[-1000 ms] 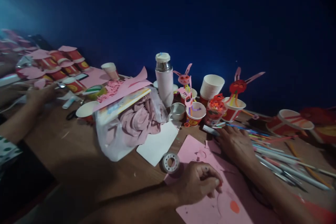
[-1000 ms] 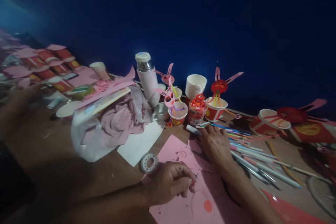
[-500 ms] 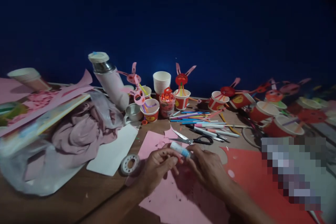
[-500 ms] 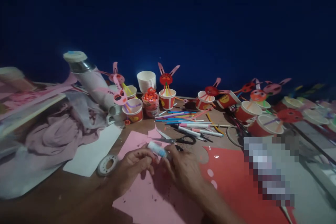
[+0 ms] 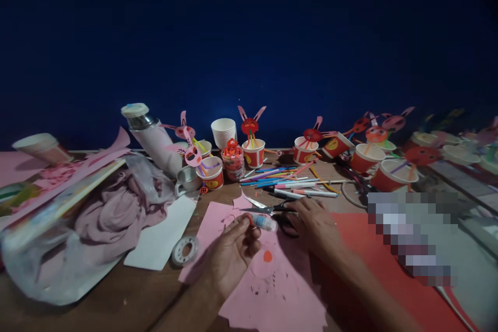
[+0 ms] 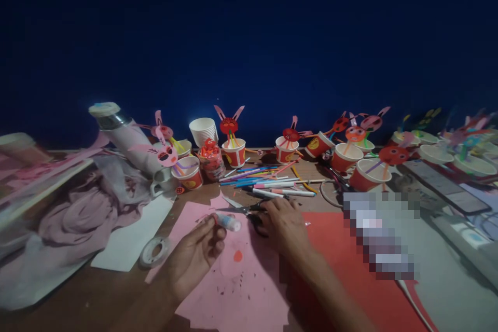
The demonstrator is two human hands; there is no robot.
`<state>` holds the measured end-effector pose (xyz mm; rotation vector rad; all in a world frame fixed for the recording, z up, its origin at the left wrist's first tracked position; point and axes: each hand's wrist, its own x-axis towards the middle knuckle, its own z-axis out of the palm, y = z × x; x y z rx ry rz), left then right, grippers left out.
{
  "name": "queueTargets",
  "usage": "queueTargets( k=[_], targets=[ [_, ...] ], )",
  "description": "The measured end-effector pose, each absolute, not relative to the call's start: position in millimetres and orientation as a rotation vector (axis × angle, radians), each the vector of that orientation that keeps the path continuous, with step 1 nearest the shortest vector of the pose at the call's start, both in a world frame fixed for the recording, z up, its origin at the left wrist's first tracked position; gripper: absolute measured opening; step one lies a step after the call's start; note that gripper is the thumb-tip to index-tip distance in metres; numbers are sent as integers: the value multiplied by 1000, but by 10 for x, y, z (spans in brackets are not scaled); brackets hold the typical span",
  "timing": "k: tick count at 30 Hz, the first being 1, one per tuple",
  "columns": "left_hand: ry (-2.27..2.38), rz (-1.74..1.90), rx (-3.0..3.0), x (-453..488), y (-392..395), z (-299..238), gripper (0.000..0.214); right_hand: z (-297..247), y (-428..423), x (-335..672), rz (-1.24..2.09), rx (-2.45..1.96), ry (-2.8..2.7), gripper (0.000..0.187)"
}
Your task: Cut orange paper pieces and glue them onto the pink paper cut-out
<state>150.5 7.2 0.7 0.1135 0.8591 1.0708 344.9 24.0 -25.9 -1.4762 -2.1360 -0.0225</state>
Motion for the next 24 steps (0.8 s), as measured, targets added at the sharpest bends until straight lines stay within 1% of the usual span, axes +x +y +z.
queueTargets(
  k=[3,7,8,12,14,16,20,22,24],
  targets=[
    [867,1053,13,1613,52,33,17,-221,235,3466,-10,-1401,-2147,21],
    [877,1004,-76,1726,50,14,12,-139,128,3365,312,-1089,-2149,37],
    [879,992,-89,1742,49,1,11,-133,106,3334,394,-1028,-2133,38],
    [873,958,-88,1752,21,-84,11,-155,65,3260,590,-884,-2040,27],
    [823,906,-14,1721,-3,-151,10,-174,50,3265,685,-887,-1981,24],
    [741,868,106,1672,-18,-215,3,-188,33,3289,808,-947,-1858,23],
    [668,950,412,1577,-12,-237,9,-191,21,3314,990,-1140,-1572,36],
    [695,1017,574,1561,-13,-192,8,-170,27,3283,1013,-1230,-1557,38],
    [690,1049,693,1572,-33,-149,9,-148,27,3225,966,-1260,-1643,34]
  ],
)
